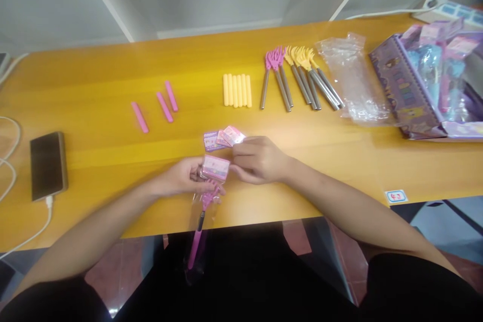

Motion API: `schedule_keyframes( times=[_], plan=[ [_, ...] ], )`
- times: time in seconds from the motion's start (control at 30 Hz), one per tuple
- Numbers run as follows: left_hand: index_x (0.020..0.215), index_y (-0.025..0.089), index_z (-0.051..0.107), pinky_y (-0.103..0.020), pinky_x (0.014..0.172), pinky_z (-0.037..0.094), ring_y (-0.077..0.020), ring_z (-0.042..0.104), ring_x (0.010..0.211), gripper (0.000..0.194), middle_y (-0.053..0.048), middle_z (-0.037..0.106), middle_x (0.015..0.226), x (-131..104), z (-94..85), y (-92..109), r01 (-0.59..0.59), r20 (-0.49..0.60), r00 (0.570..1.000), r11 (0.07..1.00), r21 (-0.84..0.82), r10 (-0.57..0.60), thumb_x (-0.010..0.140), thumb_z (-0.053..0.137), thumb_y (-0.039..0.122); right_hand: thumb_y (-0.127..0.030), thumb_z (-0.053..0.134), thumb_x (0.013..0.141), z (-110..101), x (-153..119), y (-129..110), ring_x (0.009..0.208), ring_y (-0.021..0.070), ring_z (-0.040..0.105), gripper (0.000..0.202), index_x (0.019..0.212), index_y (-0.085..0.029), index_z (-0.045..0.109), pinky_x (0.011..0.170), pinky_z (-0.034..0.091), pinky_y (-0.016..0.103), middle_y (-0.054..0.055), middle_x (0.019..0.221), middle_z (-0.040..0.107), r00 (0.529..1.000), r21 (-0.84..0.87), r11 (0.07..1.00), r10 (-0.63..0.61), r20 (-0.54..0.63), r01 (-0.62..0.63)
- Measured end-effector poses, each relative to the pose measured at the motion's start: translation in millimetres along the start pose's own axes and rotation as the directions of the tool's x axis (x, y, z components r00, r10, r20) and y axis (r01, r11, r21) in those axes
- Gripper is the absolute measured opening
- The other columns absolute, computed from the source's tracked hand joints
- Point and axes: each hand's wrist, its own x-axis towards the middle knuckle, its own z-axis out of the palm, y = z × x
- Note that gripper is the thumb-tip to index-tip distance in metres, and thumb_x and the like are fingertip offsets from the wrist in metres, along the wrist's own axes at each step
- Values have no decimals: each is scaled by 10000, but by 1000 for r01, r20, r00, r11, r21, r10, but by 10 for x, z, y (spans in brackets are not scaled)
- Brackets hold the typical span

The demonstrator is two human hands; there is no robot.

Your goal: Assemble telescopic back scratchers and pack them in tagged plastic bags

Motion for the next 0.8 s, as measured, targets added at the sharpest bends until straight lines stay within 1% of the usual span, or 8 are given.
schedule_keyframes(
  times=[0.1,0.2,0.27,0.33,0.43,0.53,0.67,0.8],
  plan=[
    [1044,158,697,-318,707,648,-218,812,748,277,-135,835,1021,-42,18,53,50,100,993,997,53,-55,891,841,338,-292,452,1090,-8,-7,15,590,138,403,433,673,-206,530,621,311,320,-2,681,519,999,10,1000,12,41,-13],
    [971,156,728,-317,724,645,-208,799,742,232,-104,827,946,-60,7,34,42,84,995,994,100,-51,878,851,330,-317,413,1102,-12,-25,22,590,140,433,440,706,-204,566,619,312,318,3,677,546,995,98,993,53,79,-60],
    [970,154,743,-310,731,642,-210,795,765,259,-84,814,885,-47,-16,-8,-15,-28,999,998,67,17,847,881,335,-354,396,1113,-14,-29,13,610,139,479,440,763,-197,611,627,342,303,10,691,587,988,246,962,92,126,-121],
    [974,144,750,-298,698,634,-200,777,734,341,-71,798,841,-16,-43,-44,-103,-217,971,994,-25,95,785,931,362,-417,415,1123,-12,-16,-15,673,138,551,427,869,-181,664,665,397,284,25,758,657,971,439,875,124,202,-203],
    [966,126,740,-265,635,606,-175,741,697,469,-67,784,849,38,-72,-53,-249,-490,860,955,-162,141,678,997,391,-494,551,1090,2,39,-79,725,122,598,367,1052,-164,705,688,445,259,36,897,737,927,650,673,156,342,-353],
    [966,124,730,-192,545,517,-128,682,655,499,-43,757,832,71,-80,-38,-367,-620,764,911,-190,179,631,1022,350,-476,670,1035,7,106,-135,658,95,544,317,1052,-163,716,626,422,237,-2,852,718,868,693,532,205,452,-487],
    [961,131,728,-183,532,469,-87,600,614,459,-20,728,816,90,-74,-58,-451,-639,729,874,-180,245,656,1012,324,-446,729,989,-31,167,-162,683,101,499,276,980,-174,685,631,413,240,-25,810,645,810,682,442,250,530,-582],
    [1120,175,739,-272,768,579,-159,700,838,534,-60,767,1029,97,-78,-78,-492,-574,749,857,-150,330,680,1004,322,-426,719,975,-91,238,-156,745,126,562,242,1004,-195,652,692,482,272,-16,862,658,778,697,346,298,553,-628]
  ],
)
